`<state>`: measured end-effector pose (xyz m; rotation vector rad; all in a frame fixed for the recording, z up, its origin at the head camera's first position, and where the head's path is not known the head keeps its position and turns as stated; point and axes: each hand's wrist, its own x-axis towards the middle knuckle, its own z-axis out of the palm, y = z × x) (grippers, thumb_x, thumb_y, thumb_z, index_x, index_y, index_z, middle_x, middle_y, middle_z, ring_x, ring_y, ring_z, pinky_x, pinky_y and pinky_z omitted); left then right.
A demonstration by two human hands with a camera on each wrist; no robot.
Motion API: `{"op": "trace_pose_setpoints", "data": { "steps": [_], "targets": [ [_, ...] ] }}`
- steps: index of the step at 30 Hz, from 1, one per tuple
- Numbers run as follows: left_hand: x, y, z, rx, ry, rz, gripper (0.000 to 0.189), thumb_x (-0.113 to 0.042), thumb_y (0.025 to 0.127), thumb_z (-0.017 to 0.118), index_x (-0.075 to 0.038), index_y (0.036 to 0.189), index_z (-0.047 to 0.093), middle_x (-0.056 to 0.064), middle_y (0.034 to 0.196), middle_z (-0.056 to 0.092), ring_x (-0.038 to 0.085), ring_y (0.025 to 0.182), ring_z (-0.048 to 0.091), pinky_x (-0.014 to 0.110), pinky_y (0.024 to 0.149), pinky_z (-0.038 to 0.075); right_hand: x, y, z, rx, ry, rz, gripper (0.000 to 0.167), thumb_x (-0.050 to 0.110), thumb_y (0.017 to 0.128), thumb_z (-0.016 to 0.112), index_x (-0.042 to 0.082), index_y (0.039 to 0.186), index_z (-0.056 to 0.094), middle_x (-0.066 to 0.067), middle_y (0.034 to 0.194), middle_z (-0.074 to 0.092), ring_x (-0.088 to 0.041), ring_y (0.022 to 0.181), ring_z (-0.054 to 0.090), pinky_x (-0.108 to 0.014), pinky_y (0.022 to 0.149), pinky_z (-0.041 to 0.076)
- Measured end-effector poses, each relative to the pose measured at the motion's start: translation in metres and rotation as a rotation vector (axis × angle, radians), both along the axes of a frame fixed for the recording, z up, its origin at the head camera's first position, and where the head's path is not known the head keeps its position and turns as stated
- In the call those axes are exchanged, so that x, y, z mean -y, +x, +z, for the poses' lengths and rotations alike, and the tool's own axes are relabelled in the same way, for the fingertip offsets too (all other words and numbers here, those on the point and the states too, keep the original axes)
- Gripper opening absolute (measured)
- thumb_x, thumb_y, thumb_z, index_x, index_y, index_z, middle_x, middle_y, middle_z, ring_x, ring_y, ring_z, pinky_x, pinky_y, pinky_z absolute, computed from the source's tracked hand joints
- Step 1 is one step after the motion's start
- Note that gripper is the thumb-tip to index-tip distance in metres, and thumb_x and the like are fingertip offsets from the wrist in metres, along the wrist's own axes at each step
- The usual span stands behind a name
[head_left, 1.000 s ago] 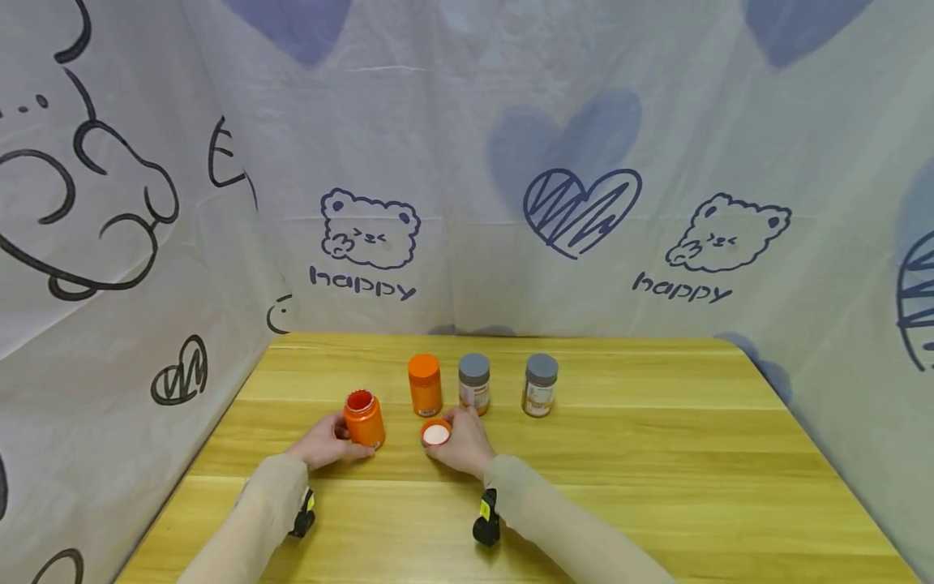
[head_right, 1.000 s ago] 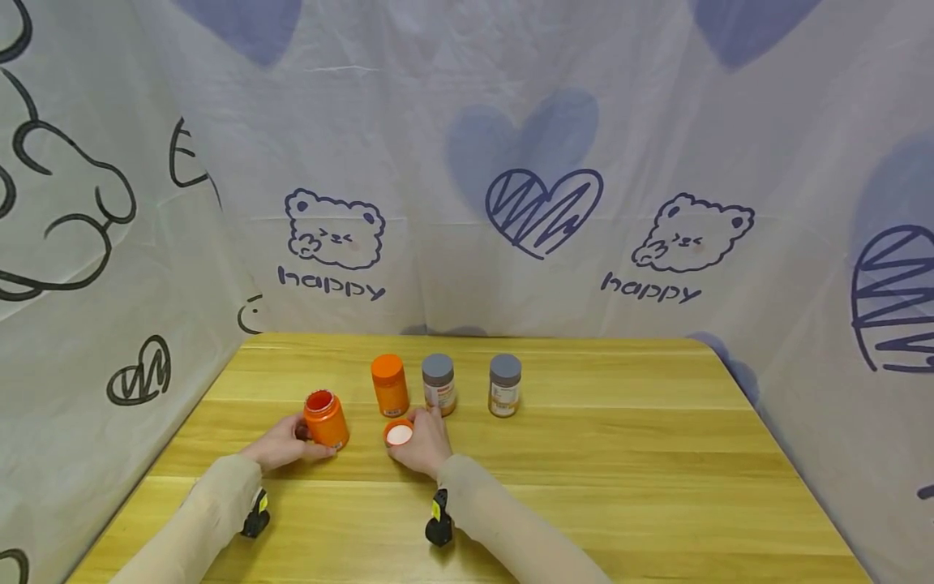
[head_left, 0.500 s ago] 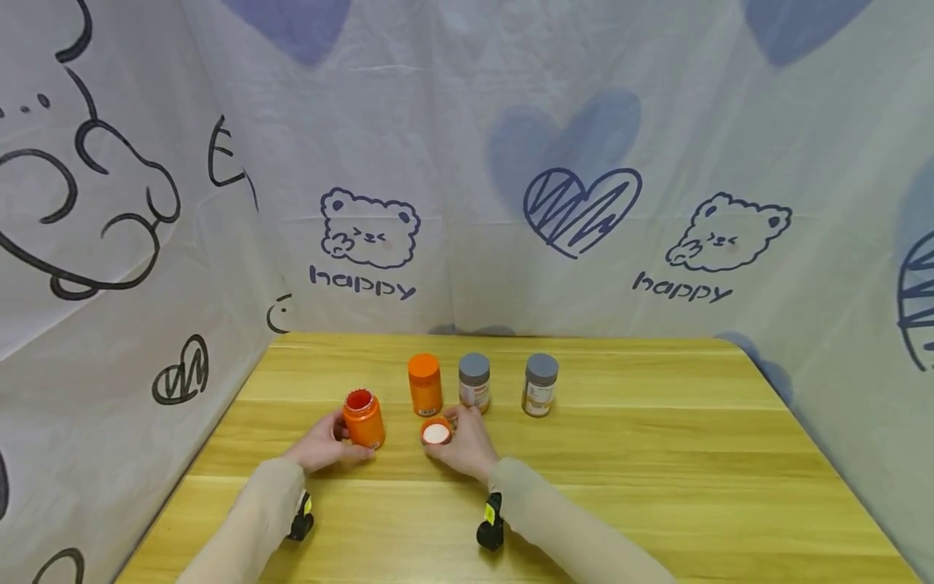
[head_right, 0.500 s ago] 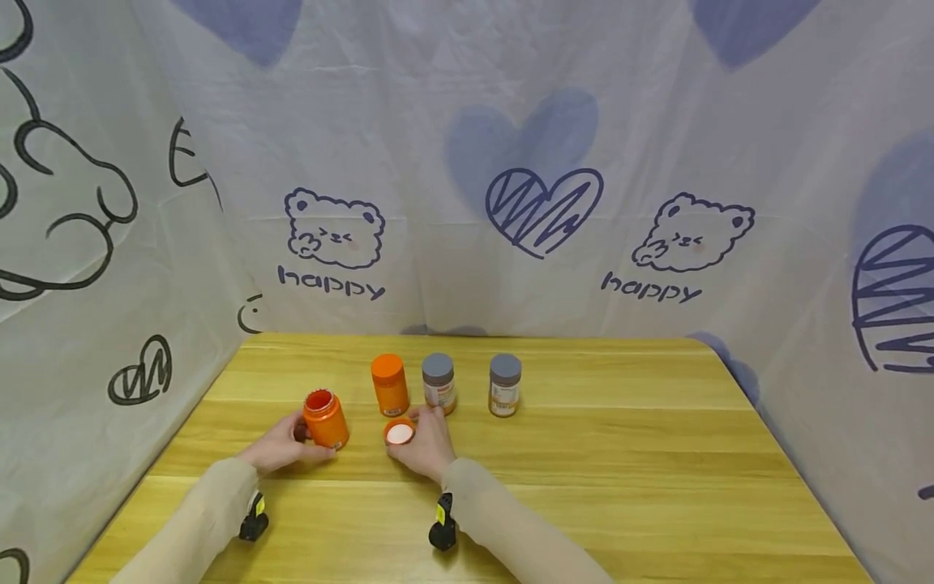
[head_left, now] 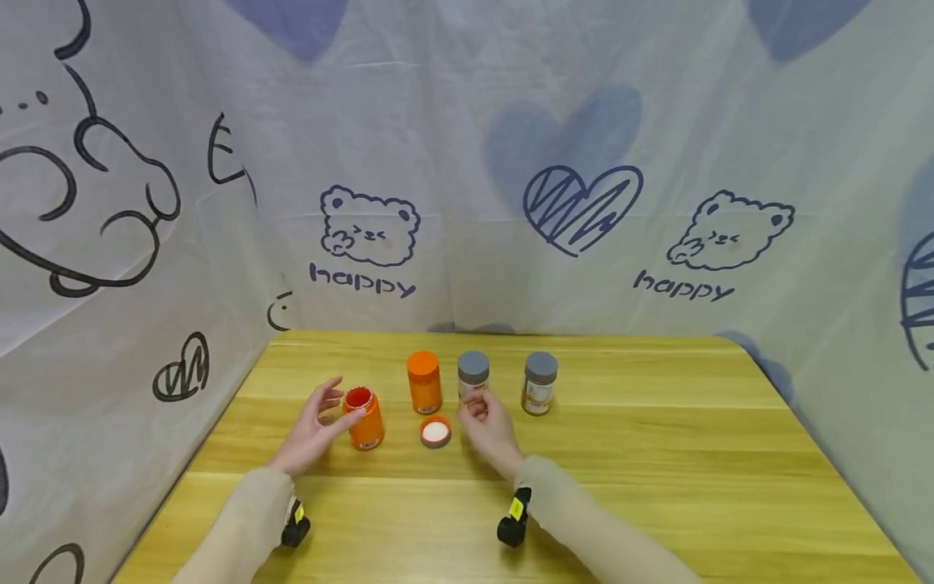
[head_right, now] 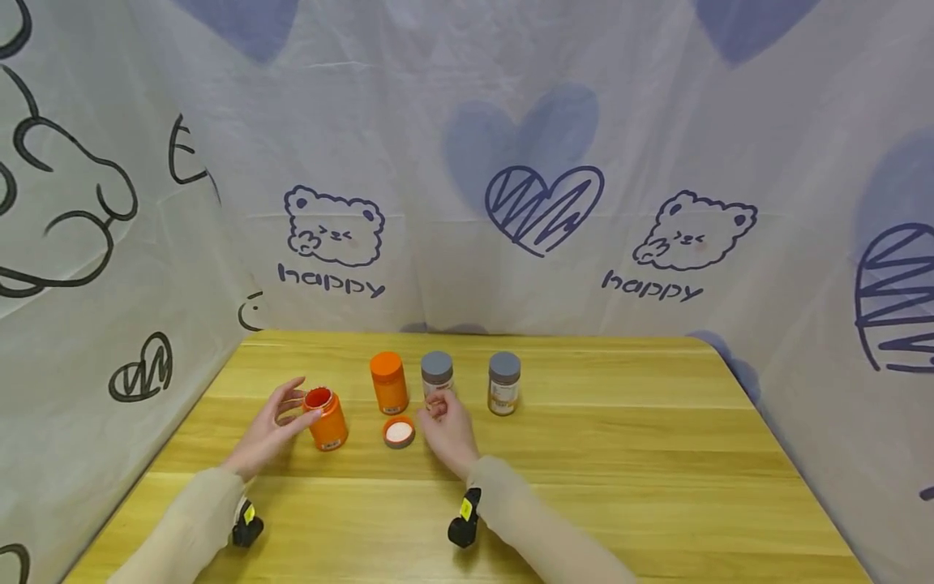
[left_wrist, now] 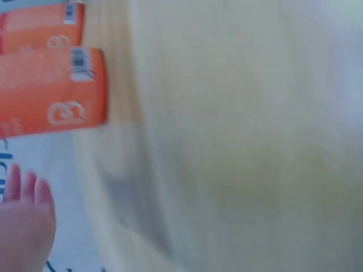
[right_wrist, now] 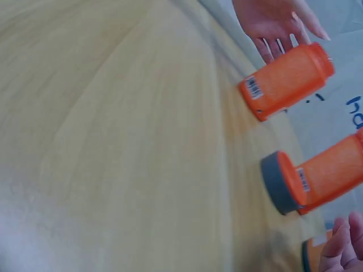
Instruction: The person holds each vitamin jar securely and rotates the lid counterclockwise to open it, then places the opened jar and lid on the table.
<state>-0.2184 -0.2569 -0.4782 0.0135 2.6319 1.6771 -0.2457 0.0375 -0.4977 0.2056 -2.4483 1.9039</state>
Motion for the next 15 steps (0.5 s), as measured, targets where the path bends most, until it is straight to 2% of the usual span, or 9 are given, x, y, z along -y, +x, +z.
{"op": "trace_pose_setpoints", "data": {
  "steps": [3,7,11,15],
  "targets": [
    [-0.008,0.0,0.01,-0.137,0.037,0.046,0.069,-0.028,0.1,0.06,-0.007,0.156,0.026,0.024,0.152,0.035,0.041,0.143,0.033,0.059,0.119,0.026,-0.007,-0.002,0.006,0.003,-0.047,-0.005,0.023,0.006,0.092,0.062,-0.006,0.111,0.06,-0.006,0.089,0.056,-0.01,0.076,0.048,-0.018,0.068,0.041],
    [-0.025,0.001,0.027,-0.282,0.06,0.116,0.057,-0.016,0.102,0.057,-0.005,0.153,0.034,0.022,0.149,0.039,0.037,0.141,0.036,0.056,0.12,0.026,-0.016,-0.003,0.014,0.008,-0.068,-0.026,0.022,0.004,0.092,0.06,-0.005,0.112,0.061,-0.011,0.095,0.061,-0.01,0.081,0.05,-0.018,0.072,0.043],
    [-0.053,0.0,0.049,-0.375,0.067,0.174,0.056,-0.011,0.098,0.061,-0.007,0.15,0.04,0.016,0.147,0.043,0.03,0.139,0.039,0.05,0.122,0.027,-0.024,-0.002,0.025,-0.007,-0.087,-0.06,0.023,0.003,0.093,0.057,-0.005,0.114,0.061,-0.015,0.101,0.062,-0.009,0.081,0.052,-0.019,0.073,0.044],
    [-0.082,-0.001,0.063,-0.471,0.068,0.198,0.057,-0.008,0.095,0.066,-0.011,0.148,0.044,0.011,0.144,0.046,0.025,0.138,0.041,0.046,0.121,0.029,-0.031,-0.003,0.032,0.002,-0.136,-0.083,0.027,0.002,0.092,0.054,-0.007,0.118,0.059,-0.012,0.102,0.06,-0.009,0.079,0.053,-0.02,0.071,0.046]
  ]
}}
